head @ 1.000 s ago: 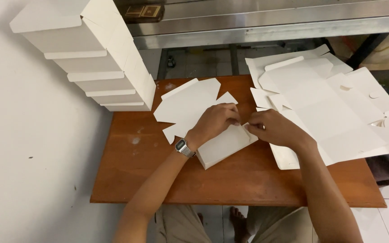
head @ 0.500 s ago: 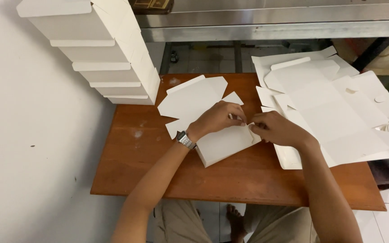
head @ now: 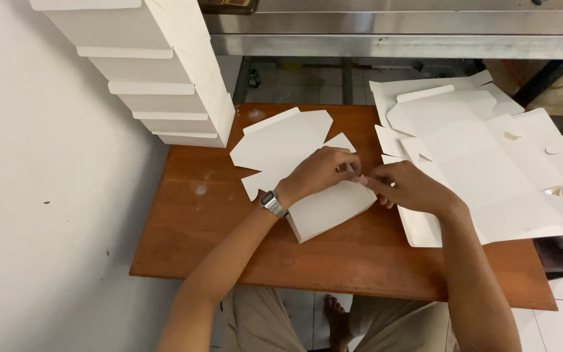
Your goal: The person folds flat white cardboard pieces into small rectangular boxes by hand, folding flaps and tucking tabs to form the structure. The person stacks the completed boxes on the left side of the table.
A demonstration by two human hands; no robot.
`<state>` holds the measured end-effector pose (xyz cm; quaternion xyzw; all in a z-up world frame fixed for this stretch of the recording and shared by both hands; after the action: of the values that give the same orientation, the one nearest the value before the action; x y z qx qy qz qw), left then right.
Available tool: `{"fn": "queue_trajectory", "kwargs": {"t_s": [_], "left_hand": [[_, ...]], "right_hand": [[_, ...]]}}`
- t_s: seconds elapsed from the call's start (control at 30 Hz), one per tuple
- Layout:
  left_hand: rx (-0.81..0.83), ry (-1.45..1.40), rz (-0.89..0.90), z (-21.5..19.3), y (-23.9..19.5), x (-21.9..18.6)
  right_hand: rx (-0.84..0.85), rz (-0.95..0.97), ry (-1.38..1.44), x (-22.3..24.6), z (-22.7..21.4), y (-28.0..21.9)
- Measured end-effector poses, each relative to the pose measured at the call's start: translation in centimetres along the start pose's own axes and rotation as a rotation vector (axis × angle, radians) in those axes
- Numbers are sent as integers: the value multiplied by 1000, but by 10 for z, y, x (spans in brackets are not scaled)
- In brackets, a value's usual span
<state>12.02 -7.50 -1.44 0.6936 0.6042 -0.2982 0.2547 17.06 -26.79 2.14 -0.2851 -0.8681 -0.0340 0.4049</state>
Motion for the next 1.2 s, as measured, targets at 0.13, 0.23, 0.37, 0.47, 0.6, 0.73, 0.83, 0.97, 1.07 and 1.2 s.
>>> {"fn": "queue_trajectory", "kwargs": {"t_s": [0.13, 0.23, 0.37, 0.47, 0.6, 0.73, 0.83, 0.97, 1.07, 1.2], "left_hand": [[-25, 1, 12, 8, 6, 17], [-53, -33, 12, 9, 6, 18], [-59, -99, -3, -13, -7, 3], [-156, 18, -101, -46, -32, 16], [-222, 244, -796, -75, -95, 46], [-262, 144, -983, -43, -150, 67], [-423, 131, -805, -17, -163, 59], [-542, -3, -597, -3, -168, 33], [-517, -158, -402, -6, -170, 10], [-368, -212, -344, -18, -178, -14]], "right_hand": [[-46, -18, -1, -6, 0, 4], [-50, -24, 58, -16, 4, 9], [-21, -33, 69, -17, 4, 9], [-33, -30, 92, -9, -3, 3], [-214, -15, 57, -12, -6, 7], [-345, -87, 7, -12, 9, 17], [-317, -98, -40, -23, 20, 24], [-141, -129, -97, -7, 22, 16], [-46, -170, -113, 9, 13, 3], [-24, -121, -84, 21, -2, -16]]}}
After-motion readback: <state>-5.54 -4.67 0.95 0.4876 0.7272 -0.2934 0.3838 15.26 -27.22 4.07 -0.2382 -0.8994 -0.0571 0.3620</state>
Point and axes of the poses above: each hand's wrist, its own y-axis towards the middle knuckle, its own z-axis out of the palm, x = y × z, the point moved 1 cm from there along y, towards the middle knuckle, and after that the axes turned 12 degrees about -z, right-handed, at the moved point
